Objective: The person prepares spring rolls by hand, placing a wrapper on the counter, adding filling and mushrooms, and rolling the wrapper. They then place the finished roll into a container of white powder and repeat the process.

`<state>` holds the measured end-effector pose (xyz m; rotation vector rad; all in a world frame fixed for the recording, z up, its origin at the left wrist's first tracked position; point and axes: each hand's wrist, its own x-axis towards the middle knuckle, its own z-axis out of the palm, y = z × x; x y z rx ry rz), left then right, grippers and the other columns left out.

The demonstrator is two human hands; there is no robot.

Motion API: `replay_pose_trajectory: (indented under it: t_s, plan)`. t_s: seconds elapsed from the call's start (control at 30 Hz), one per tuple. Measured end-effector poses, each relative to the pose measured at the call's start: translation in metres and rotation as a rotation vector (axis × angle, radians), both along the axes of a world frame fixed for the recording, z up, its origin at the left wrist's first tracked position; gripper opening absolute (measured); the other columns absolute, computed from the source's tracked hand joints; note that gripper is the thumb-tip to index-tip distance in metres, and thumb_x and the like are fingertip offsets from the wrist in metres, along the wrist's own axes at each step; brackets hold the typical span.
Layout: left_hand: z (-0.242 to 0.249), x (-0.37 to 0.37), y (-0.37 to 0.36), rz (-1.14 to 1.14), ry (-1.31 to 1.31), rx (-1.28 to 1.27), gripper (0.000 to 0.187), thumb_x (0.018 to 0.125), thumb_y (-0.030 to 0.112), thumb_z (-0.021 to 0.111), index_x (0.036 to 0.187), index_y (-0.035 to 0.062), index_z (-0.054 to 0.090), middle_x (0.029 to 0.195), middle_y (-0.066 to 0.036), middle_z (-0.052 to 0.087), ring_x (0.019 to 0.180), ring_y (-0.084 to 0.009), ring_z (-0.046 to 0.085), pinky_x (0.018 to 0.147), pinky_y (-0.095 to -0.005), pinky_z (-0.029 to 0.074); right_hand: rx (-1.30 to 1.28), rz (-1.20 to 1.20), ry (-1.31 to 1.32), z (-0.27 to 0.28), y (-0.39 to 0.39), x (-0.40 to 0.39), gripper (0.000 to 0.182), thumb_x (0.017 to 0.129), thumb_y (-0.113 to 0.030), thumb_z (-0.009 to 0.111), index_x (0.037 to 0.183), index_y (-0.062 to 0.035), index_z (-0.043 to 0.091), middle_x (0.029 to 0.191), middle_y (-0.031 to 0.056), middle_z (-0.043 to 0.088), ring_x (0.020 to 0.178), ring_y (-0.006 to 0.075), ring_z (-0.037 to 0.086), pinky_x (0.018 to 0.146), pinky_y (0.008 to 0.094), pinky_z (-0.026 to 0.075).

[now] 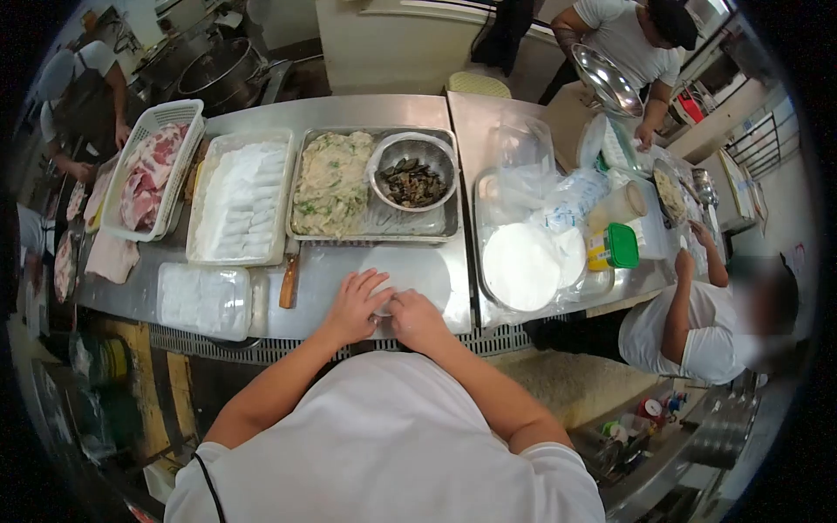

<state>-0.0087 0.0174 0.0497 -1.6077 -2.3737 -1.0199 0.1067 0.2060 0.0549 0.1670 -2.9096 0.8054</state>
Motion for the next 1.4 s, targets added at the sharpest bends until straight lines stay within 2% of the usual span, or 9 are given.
replay_pose_trajectory:
  t_s: [0.17, 0.37, 0.53, 0.7, 0.8, 1.0, 1.17, 1.2, 1.4]
  plan:
    - [-0.052, -0.012, -0.045, 0.173, -0.075, -0.001, 0.036, 0.071, 0.001, 0.076, 0.104, 0.0143, 0.083, 0.124, -0.009, 0.073, 0.124, -0.034, 0.064, 0.114, -0.0537, 0.045, 0.088, -0.027, -0.022, 0.002, -0.013, -0.015, 0.04, 0.077, -0.005, 0.079, 0.116, -0.0031, 0.071, 0.115, 0.0159, 0.07, 0.11, 0.0367, 0.066, 0.096, 0.0476, 0.054]
    - [-0.043, 0.008, -0.078, 0.297, -0.111, -0.004, 0.037, 0.071, 0.001, 0.075, 0.104, 0.0133, 0.083, 0.122, -0.009, 0.072, 0.121, -0.0344, 0.064, 0.109, -0.0514, 0.047, 0.124, -0.05, -0.11, -0.025, -0.004, -0.009, 0.026, 0.076, -0.009, 0.079, 0.102, -0.0066, 0.075, 0.112, 0.0155, 0.067, 0.108, 0.0373, 0.063, 0.095, 0.05, 0.051]
    - [-0.039, 0.014, -0.075, 0.373, -0.194, 0.018, 0.012, 0.08, 0.017, 0.086, 0.09, 0.0108, 0.083, 0.129, -0.009, 0.07, 0.128, -0.0354, 0.059, 0.111, -0.0516, 0.043, 0.0, -0.123, -0.043, -0.029, 0.001, -0.008, 0.02, 0.079, -0.016, 0.084, 0.097, -0.0069, 0.08, 0.103, 0.0149, 0.067, 0.104, 0.0373, 0.064, 0.094, 0.05, 0.05]
    - [-0.041, 0.004, -0.06, 0.524, -0.299, -0.096, 0.027, 0.08, 0.032, 0.094, 0.081, 0.0083, 0.081, 0.134, -0.01, 0.066, 0.135, -0.0358, 0.053, 0.114, -0.0534, 0.036, 0.076, -0.345, -0.246, -0.017, -0.002, -0.017, 0.021, 0.083, -0.023, 0.088, 0.093, -0.0059, 0.081, 0.101, 0.0153, 0.068, 0.106, 0.0373, 0.064, 0.093, 0.0491, 0.048]
    - [-0.034, -0.001, -0.052, 0.558, -0.333, -0.115, 0.027, 0.079, 0.03, 0.095, 0.084, 0.008, 0.081, 0.135, -0.011, 0.065, 0.136, -0.0359, 0.051, 0.115, -0.0536, 0.034, 0.065, -0.43, -0.337, -0.008, -0.006, -0.023, 0.021, 0.084, -0.018, 0.087, 0.099, -0.0057, 0.079, 0.108, 0.0157, 0.07, 0.108, 0.0369, 0.065, 0.097, 0.0529, 0.049]
    - [-0.038, 0.002, -0.049, 0.544, -0.254, -0.014, 0.027, 0.079, 0.028, 0.094, 0.093, 0.0086, 0.081, 0.135, -0.013, 0.065, 0.135, -0.0364, 0.052, 0.116, -0.0544, 0.034, 0.223, -0.093, 0.105, -0.008, -0.02, -0.011, 0.047, 0.087, -0.011, 0.077, 0.134, -0.0104, 0.072, 0.147, 0.0217, 0.059, 0.139, 0.043, 0.054, 0.12, 0.0605, 0.041]
    - [-0.043, 0.001, -0.055, 0.481, -0.226, -0.016, 0.027, 0.075, 0.026, 0.094, 0.089, 0.008, 0.08, 0.136, -0.013, 0.065, 0.133, -0.0385, 0.053, 0.117, -0.0567, 0.034, 0.301, 0.07, -0.065, -0.016, -0.03, 0.001, 0.053, 0.093, -0.023, 0.075, 0.146, -0.0269, 0.071, 0.176, 0.0195, 0.035, 0.157, 0.0548, 0.036, 0.123, 0.0752, 0.033]
    - [-0.047, -0.001, -0.056, 0.469, -0.224, 0.006, 0.027, 0.075, 0.025, 0.094, 0.087, 0.0074, 0.079, 0.136, -0.013, 0.065, 0.133, -0.0392, 0.053, 0.118, -0.0574, 0.034, 0.276, 0.084, -0.026, -0.023, -0.029, 0.004, 0.049, 0.096, -0.03, 0.076, 0.145, -0.0218, 0.072, 0.176, 0.0218, 0.035, 0.155, 0.0533, 0.039, 0.12, 0.077, 0.035]
    - [-0.055, 0.0, -0.06, 0.443, -0.21, -0.003, 0.023, 0.077, 0.021, 0.091, 0.082, 0.0055, 0.075, 0.139, -0.014, 0.063, 0.135, -0.0427, 0.051, 0.122, -0.0605, 0.031, 0.376, 0.008, -0.169, -0.022, -0.04, 0.02, 0.058, 0.105, -0.047, 0.067, 0.159, -0.0262, 0.059, 0.181, 0.0201, 0.026, 0.16, 0.0548, 0.031, 0.12, 0.0748, 0.035]
